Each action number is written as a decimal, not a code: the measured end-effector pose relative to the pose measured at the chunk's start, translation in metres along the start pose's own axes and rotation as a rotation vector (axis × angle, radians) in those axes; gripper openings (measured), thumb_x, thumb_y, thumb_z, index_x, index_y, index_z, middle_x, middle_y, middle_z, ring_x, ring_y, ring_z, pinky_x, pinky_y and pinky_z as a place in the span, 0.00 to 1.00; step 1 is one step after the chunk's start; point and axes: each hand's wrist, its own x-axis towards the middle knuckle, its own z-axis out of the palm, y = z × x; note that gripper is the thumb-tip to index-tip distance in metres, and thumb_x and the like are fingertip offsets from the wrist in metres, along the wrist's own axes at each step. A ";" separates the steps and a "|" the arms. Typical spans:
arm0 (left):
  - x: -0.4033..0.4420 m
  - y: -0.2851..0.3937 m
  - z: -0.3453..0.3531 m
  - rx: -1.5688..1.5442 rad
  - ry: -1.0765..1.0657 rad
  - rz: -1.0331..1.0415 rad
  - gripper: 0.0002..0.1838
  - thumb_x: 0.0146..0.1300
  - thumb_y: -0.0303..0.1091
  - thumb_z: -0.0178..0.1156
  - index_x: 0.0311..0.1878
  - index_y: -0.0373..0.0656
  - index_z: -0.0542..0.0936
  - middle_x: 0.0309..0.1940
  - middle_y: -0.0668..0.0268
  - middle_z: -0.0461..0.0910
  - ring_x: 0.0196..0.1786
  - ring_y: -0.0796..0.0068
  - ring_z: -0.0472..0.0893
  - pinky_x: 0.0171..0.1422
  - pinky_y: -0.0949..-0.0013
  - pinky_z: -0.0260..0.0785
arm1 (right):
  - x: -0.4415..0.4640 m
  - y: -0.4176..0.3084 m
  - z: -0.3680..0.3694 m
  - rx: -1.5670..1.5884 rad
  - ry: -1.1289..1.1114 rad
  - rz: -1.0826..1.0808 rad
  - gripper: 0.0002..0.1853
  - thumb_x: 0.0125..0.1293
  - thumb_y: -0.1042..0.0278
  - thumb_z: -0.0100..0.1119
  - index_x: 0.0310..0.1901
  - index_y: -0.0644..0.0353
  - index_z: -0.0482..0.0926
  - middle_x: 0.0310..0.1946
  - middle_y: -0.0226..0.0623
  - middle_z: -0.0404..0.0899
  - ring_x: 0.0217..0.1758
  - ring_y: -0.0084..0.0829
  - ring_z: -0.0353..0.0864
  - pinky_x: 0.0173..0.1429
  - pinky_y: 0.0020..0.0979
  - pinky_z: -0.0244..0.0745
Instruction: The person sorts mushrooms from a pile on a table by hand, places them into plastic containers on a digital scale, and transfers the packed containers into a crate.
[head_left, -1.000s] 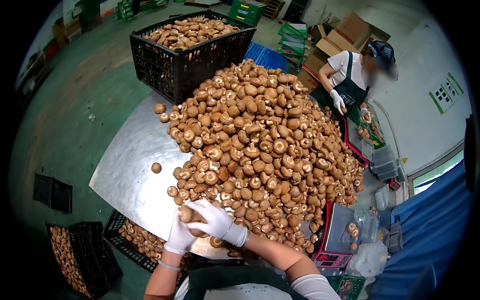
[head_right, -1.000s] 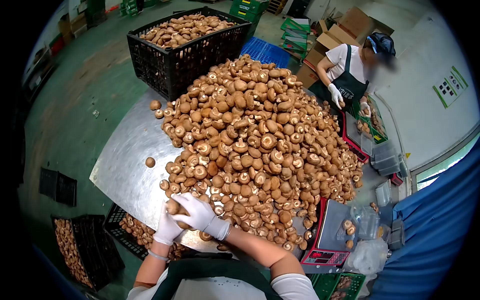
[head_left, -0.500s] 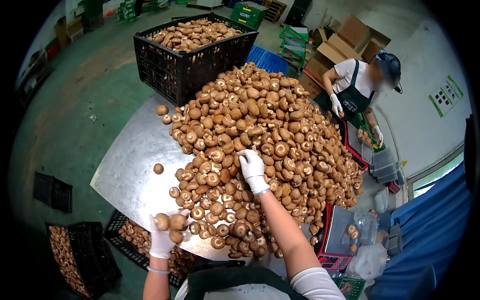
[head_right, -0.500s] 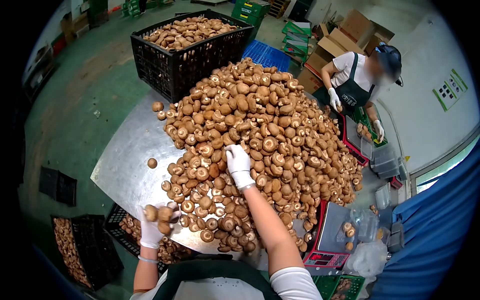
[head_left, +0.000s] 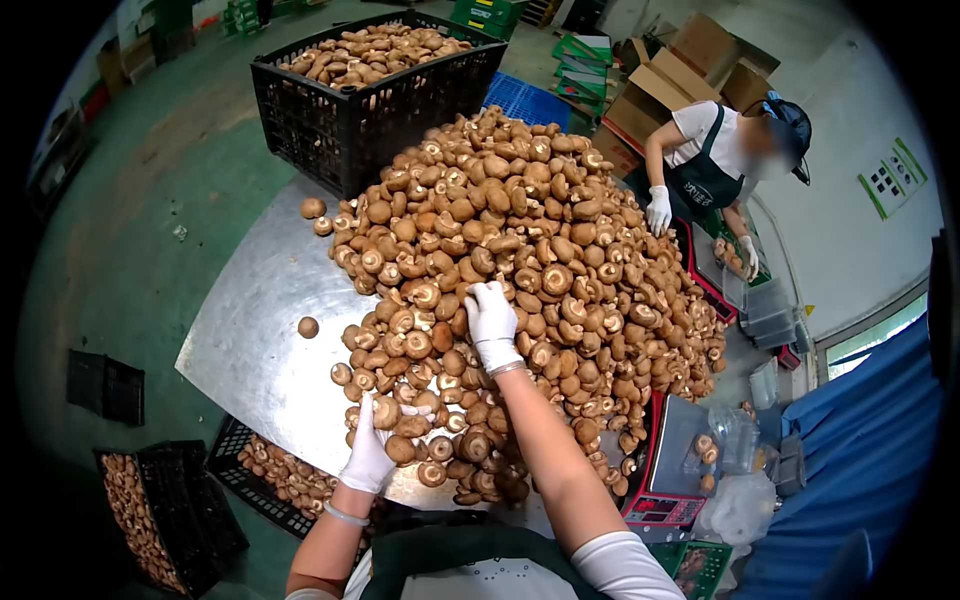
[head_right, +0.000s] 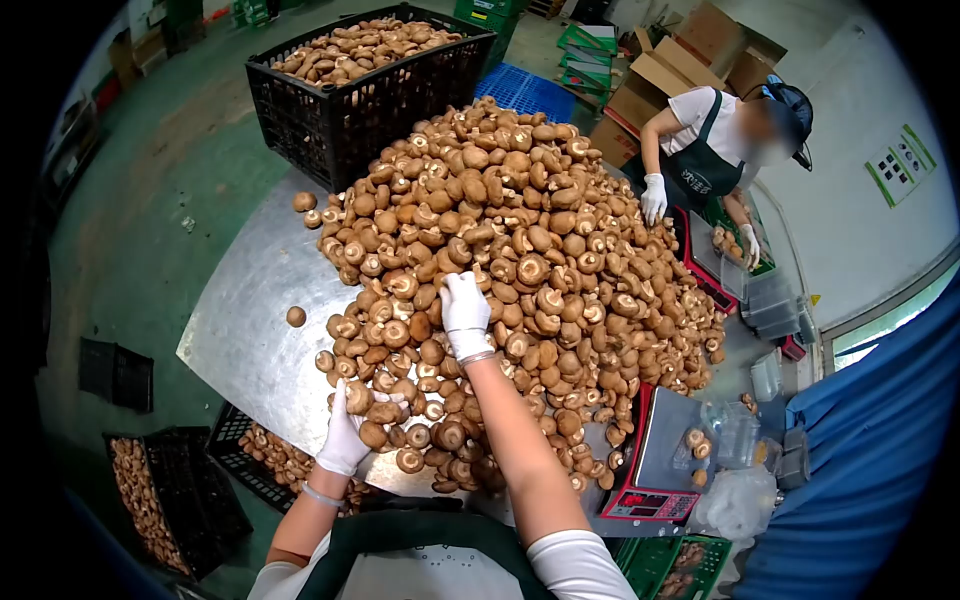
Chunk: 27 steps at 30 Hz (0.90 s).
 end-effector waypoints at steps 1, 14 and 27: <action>-0.001 0.001 -0.006 -0.001 0.005 0.005 0.39 0.68 0.67 0.42 0.58 0.35 0.71 0.57 0.46 0.74 0.60 0.51 0.75 0.71 0.52 0.63 | 0.001 0.005 0.004 -0.020 0.010 -0.002 0.16 0.58 0.65 0.65 0.48 0.51 0.76 0.40 0.39 0.73 0.41 0.43 0.79 0.40 0.42 0.76; -0.015 0.005 -0.025 0.057 -0.115 -0.077 0.43 0.69 0.69 0.34 0.64 0.35 0.67 0.55 0.47 0.76 0.61 0.53 0.76 0.67 0.57 0.68 | -0.016 -0.028 -0.043 0.393 -0.140 0.143 0.12 0.55 0.71 0.67 0.42 0.57 0.79 0.37 0.35 0.78 0.33 0.26 0.78 0.40 0.27 0.76; -0.031 0.004 -0.027 0.075 -0.229 -0.224 0.43 0.70 0.66 0.35 0.74 0.37 0.54 0.60 0.56 0.72 0.59 0.63 0.75 0.62 0.67 0.70 | -0.122 -0.098 -0.103 0.921 -1.054 -0.072 0.09 0.66 0.63 0.57 0.34 0.59 0.79 0.27 0.34 0.79 0.29 0.28 0.80 0.37 0.27 0.73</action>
